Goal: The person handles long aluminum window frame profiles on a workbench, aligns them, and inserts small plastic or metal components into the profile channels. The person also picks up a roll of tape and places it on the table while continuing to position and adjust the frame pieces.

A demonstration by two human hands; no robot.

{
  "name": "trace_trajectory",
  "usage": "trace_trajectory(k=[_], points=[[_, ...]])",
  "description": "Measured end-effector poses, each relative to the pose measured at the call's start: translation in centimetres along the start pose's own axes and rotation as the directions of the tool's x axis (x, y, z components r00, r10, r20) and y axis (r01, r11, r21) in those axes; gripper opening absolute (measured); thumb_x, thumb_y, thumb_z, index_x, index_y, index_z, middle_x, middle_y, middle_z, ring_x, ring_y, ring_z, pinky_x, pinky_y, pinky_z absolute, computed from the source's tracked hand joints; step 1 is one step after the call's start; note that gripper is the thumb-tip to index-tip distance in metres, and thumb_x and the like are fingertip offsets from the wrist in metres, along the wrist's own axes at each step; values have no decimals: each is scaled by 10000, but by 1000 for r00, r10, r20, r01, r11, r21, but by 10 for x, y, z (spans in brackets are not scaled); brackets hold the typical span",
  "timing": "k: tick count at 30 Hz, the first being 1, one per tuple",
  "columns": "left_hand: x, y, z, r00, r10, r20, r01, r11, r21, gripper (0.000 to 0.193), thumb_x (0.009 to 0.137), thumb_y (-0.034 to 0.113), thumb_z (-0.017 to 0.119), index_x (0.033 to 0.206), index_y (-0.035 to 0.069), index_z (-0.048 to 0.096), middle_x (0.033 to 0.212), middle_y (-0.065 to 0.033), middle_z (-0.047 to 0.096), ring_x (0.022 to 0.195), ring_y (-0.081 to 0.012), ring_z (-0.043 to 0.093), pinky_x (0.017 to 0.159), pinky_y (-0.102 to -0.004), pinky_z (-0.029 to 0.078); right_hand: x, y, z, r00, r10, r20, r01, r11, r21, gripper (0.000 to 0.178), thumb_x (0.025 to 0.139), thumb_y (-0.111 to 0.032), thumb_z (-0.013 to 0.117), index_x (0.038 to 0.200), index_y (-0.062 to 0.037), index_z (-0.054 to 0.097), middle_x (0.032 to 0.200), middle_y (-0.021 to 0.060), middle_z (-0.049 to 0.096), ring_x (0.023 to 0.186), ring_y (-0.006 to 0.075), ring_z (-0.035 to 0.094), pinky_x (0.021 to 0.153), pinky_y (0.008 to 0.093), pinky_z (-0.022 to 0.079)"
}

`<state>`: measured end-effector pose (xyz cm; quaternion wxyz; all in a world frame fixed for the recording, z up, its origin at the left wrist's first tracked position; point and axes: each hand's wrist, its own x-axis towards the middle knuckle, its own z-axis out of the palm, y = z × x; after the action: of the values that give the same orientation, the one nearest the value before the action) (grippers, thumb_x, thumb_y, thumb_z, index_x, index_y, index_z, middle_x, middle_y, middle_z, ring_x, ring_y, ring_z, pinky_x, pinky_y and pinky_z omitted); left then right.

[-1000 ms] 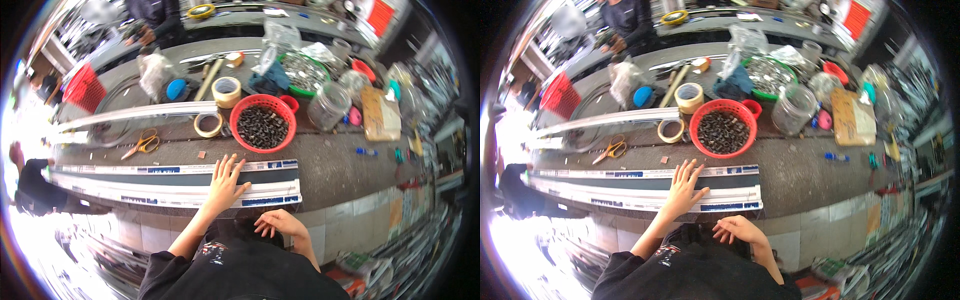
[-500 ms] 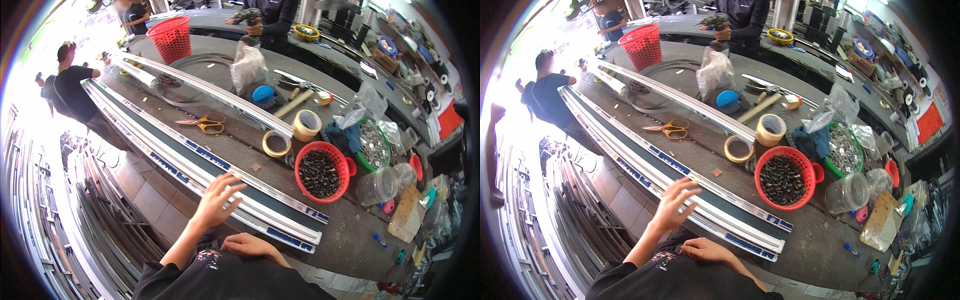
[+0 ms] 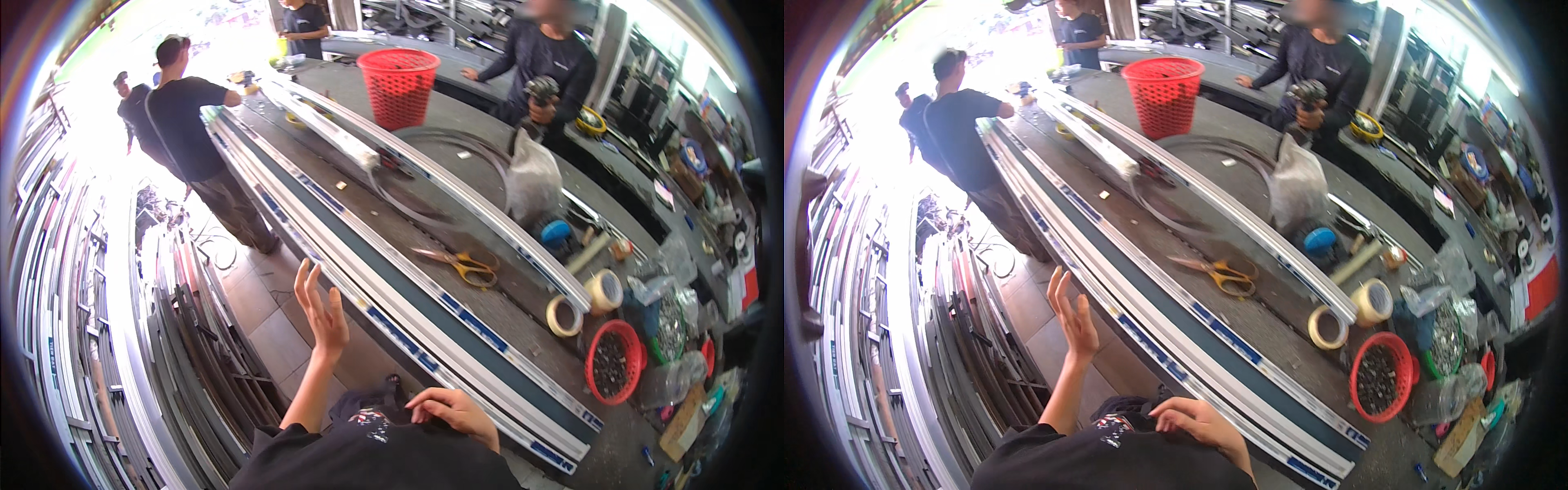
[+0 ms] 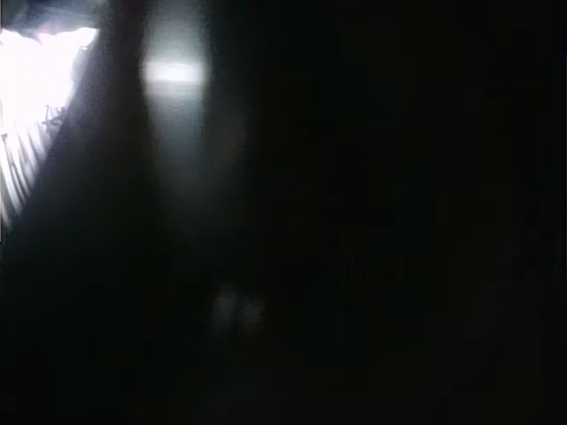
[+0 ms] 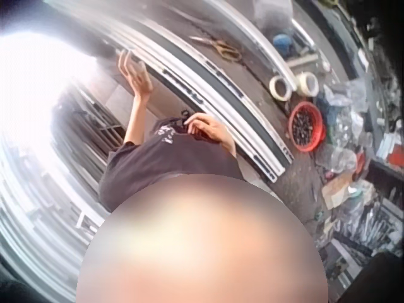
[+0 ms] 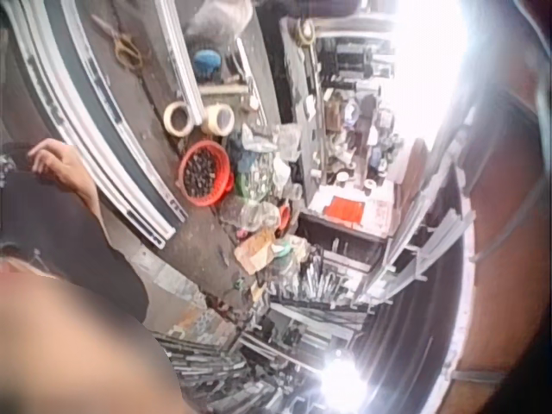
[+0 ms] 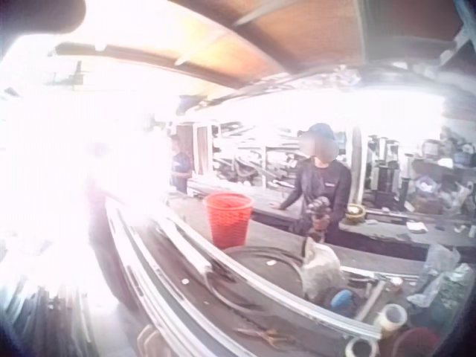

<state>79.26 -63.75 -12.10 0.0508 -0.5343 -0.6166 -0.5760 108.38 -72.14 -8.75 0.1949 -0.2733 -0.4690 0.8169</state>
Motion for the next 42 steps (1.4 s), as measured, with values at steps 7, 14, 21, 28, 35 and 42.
trace_trajectory(k=[7,14,21,28,35,42], points=[[-61,-69,44,948,-312,57,317,926,-207,721,1078,454,279,1574,-23,62,1646,-224,7,1531,-362,16,1228,-459,27,4,-66,-49,820,-331,-467,54,857,-513,266,994,-192,583,1065,39,693,853,111,732,811,156,701,764,281,553],[-88,-52,71,886,-463,-33,435,853,-287,750,945,66,495,1576,-11,100,1647,-222,48,1535,-357,42,1234,-439,47,4,-77,-172,605,-187,-774,-786,13,-618,392,916,-313,697,778,54,709,713,189,703,728,304,717,695,401,541],[-78,-41,69,825,-566,6,474,685,-554,721,968,39,400,1584,-1,29,1645,-187,80,1524,-308,80,1227,-375,74,4,-58,-244,435,216,-874,-894,218,-391,460,879,-269,772,631,103,665,611,190,687,509,256,697,456,336,558],[-82,-43,68,834,-552,7,469,703,-535,716,975,44,400,1588,5,31,1650,-175,79,1523,-290,100,1226,-366,90,14,-53,-244,387,223,-894,-922,70,-382,455,900,-254,750,623,97,666,630,196,694,519,271,702,460,361,567],[-82,-44,67,828,-561,18,488,704,-517,711,984,54,409,1584,-3,32,1651,-173,70,1520,-288,110,1224,-361,102,39,-80,-217,317,288,-904,-935,-69,-349,484,876,-318,771,542,12,656,569,112,683,492,216,683,497,313,545],[-81,-44,64,840,-542,30,473,704,-530,696,993,54,393,1584,-3,30,1646,-185,74,1515,-290,119,1222,-357,109,37,-68,-226,457,133,-879,-856,-201,-475,429,849,-235,804,536,15,650,592,115,695,505,212,692,505,323,550]])
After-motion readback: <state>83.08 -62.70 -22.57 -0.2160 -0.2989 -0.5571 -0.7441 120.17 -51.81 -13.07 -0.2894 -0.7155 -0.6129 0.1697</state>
